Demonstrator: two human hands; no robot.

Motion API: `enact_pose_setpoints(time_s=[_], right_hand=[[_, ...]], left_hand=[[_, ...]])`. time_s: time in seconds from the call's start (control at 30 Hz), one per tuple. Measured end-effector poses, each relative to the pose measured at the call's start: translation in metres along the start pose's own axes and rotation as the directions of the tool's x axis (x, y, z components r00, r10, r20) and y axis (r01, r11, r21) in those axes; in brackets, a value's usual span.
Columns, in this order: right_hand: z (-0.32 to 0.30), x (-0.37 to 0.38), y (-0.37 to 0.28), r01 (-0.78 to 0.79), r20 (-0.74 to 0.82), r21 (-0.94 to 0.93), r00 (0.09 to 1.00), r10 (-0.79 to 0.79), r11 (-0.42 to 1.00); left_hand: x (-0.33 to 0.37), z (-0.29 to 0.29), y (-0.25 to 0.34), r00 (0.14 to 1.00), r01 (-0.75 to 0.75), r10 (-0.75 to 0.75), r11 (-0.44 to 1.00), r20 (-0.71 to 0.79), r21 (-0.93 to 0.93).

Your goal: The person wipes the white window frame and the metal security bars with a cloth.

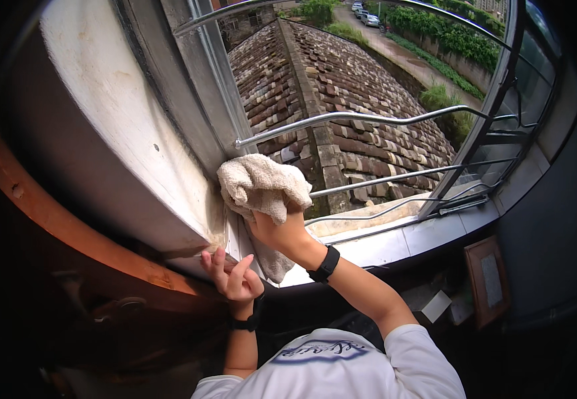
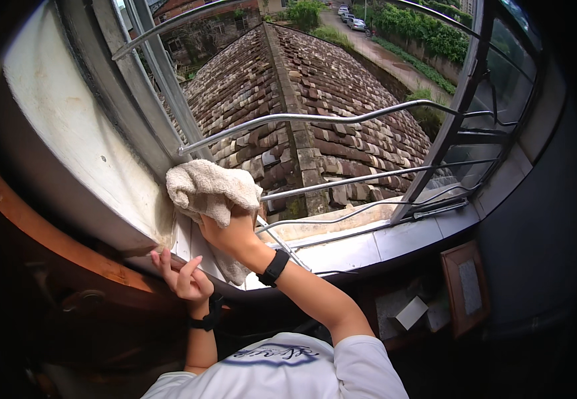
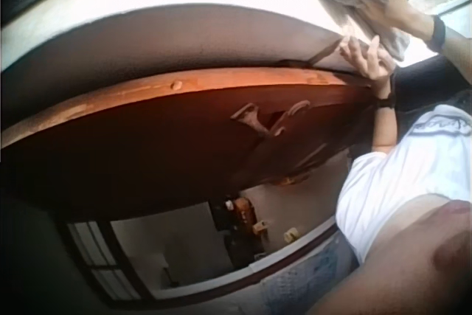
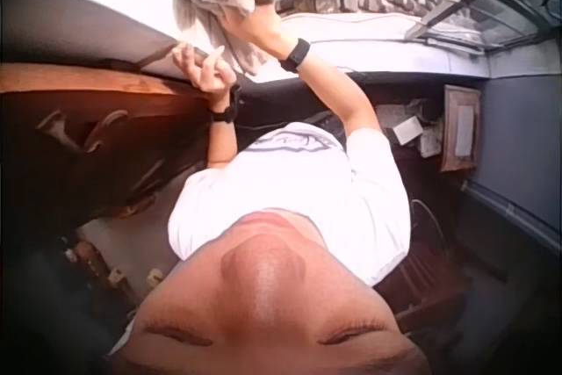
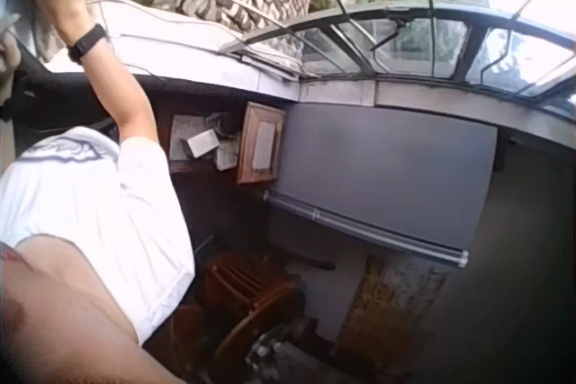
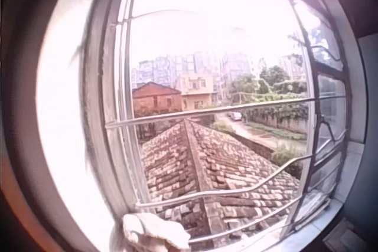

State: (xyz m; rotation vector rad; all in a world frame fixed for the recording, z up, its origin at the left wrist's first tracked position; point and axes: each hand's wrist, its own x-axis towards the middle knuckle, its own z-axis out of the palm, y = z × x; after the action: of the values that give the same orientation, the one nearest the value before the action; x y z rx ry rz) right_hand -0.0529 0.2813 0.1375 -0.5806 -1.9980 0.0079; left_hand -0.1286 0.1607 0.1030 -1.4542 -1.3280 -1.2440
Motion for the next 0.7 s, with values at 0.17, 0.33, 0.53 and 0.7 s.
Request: enact_pose_setpoints(time_s=[0.17,0.33,0.53,0.7], right_hand=[[0.019,-0.066,0.012,-0.172,0.04,0.124,0.985,0.168,0.977],[0.013,-0.057,0.004,-0.122,0.059,0.069,0.991,0.118,0.99],[-0.002,0.011,-0.013,-0.037,-0.072,-0.002,0.997,0.036,0.999],[-0.007,0.014,-0.014,-0.052,-0.092,-0.015,0.995,0.05,0.999]], left_hand=[[0.002,0.002,0.006,1.0,-0.001,0.001,0.999,0.012,-0.034],[-0.002,-0.004,0.001,0.999,0.001,0.0,0.999,0.036,-0.032],[-0.004,0.0,0.001,1.0,-0.003,0.003,1.0,0.02,-0.015],[-0.005,0.002,0.0,1.0,-0.004,0.004,1.0,-0.007,-0.013]])
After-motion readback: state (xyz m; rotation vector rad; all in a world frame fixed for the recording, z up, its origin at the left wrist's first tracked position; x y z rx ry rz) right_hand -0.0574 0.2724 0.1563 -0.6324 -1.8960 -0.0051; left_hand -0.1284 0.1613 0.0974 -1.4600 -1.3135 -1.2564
